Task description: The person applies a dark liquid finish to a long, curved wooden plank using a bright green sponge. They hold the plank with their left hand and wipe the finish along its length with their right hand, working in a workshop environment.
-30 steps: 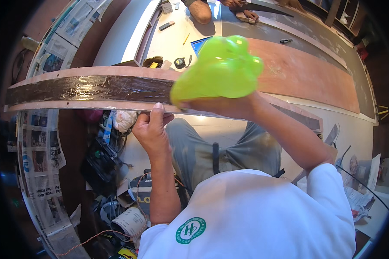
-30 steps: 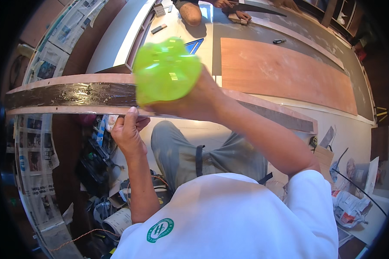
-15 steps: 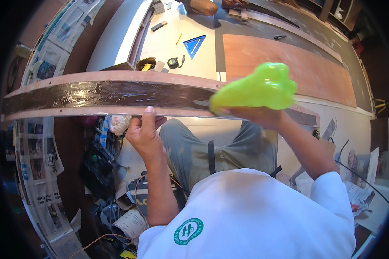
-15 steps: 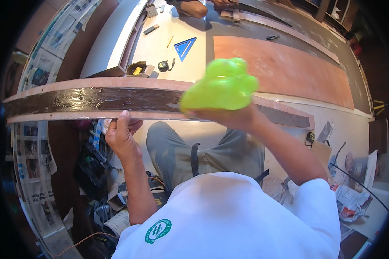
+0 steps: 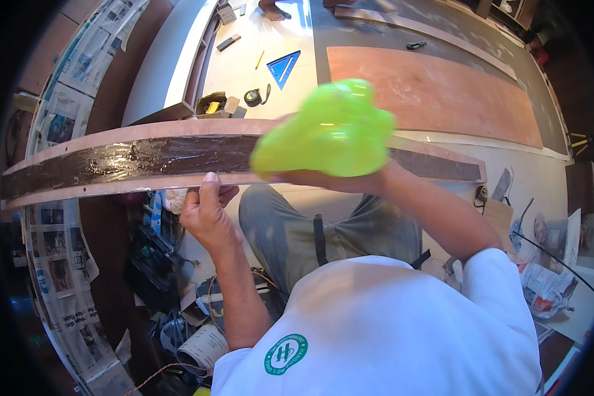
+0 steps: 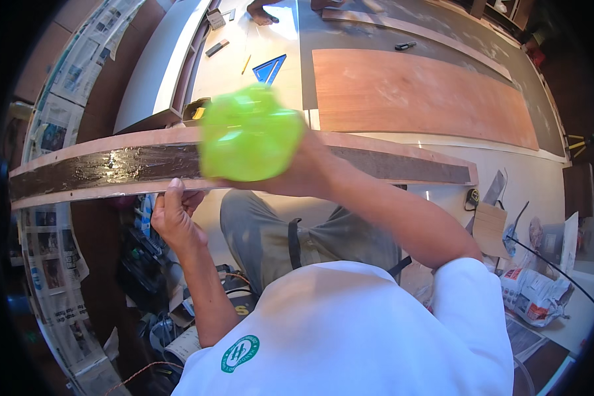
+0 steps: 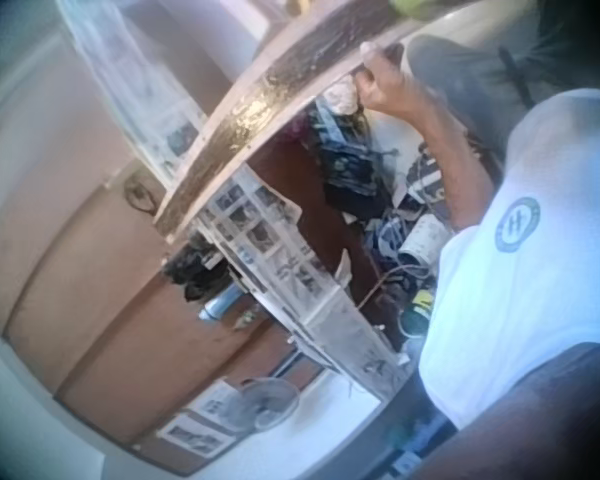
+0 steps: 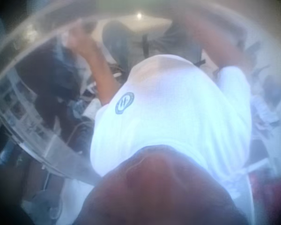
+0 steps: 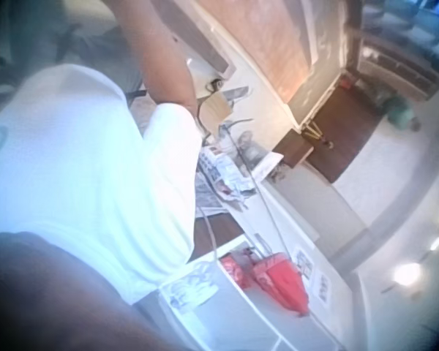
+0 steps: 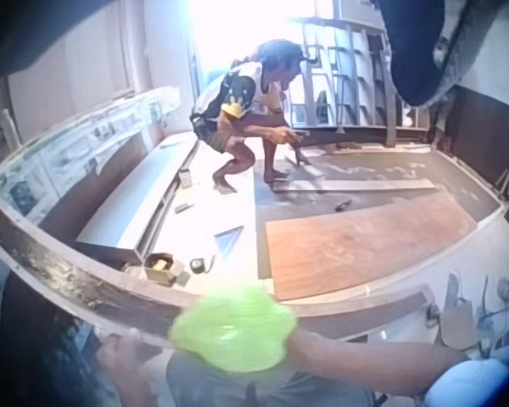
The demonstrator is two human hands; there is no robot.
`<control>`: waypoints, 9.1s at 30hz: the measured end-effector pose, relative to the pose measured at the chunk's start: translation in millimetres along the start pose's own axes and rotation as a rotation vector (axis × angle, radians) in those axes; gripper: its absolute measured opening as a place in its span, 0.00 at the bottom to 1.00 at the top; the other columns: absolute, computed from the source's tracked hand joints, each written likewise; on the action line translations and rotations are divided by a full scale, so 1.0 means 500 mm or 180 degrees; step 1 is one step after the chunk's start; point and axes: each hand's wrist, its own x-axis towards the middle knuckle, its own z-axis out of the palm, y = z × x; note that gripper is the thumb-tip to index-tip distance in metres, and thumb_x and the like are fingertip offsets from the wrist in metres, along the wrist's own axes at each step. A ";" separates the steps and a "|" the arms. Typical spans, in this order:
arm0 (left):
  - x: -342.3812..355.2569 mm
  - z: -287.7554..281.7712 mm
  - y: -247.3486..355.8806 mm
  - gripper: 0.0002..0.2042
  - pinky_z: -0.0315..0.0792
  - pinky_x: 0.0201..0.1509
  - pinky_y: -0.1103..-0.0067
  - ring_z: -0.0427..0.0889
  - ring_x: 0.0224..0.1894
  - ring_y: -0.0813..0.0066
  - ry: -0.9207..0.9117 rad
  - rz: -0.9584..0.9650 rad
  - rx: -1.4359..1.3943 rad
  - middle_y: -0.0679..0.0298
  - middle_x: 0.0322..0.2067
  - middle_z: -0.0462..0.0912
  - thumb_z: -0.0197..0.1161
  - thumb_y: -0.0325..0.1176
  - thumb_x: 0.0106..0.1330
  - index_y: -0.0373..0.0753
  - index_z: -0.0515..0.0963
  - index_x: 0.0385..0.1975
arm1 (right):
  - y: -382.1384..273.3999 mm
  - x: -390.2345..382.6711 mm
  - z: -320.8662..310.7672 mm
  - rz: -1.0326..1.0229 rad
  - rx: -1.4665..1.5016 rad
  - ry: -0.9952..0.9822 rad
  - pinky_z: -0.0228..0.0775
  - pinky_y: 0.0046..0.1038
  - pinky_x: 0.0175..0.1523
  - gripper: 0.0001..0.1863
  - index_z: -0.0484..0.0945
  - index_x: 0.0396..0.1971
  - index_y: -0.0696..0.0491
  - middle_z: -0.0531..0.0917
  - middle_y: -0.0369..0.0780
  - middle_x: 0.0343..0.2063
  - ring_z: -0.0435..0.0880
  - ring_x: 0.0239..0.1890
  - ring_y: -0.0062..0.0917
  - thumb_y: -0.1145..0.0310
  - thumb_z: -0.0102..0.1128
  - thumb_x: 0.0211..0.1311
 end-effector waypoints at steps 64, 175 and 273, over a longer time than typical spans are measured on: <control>0.000 -0.012 -0.023 0.08 0.85 0.38 0.75 0.85 0.28 0.73 -0.0023 0.0038 -0.0062 0.59 0.29 0.85 0.66 0.30 0.68 0.30 0.81 0.35 | 0.107 -0.278 -0.204 0.2643 0.0416 0.0579 0.82 0.31 0.51 0.28 0.79 0.49 0.55 0.86 0.37 0.44 0.87 0.46 0.26 0.64 0.84 0.50; 0.012 -0.020 -0.012 0.09 0.84 0.38 0.77 0.85 0.27 0.73 -0.0057 -0.0079 0.0027 0.59 0.28 0.85 0.65 0.33 0.69 0.32 0.80 0.35 | 0.038 -0.348 -0.228 0.2726 -0.0466 0.0875 0.83 0.31 0.49 0.23 0.83 0.45 0.52 0.88 0.38 0.38 0.89 0.40 0.26 0.59 0.82 0.51; 0.023 -0.047 -0.045 0.11 0.86 0.46 0.71 0.89 0.35 0.67 -0.0236 -0.0007 -0.0567 0.51 0.37 0.86 0.62 0.32 0.70 0.27 0.80 0.41 | 0.022 -0.255 -0.164 0.2886 -0.0512 0.1199 0.83 0.30 0.45 0.18 0.85 0.42 0.53 0.90 0.37 0.37 0.89 0.39 0.24 0.62 0.79 0.55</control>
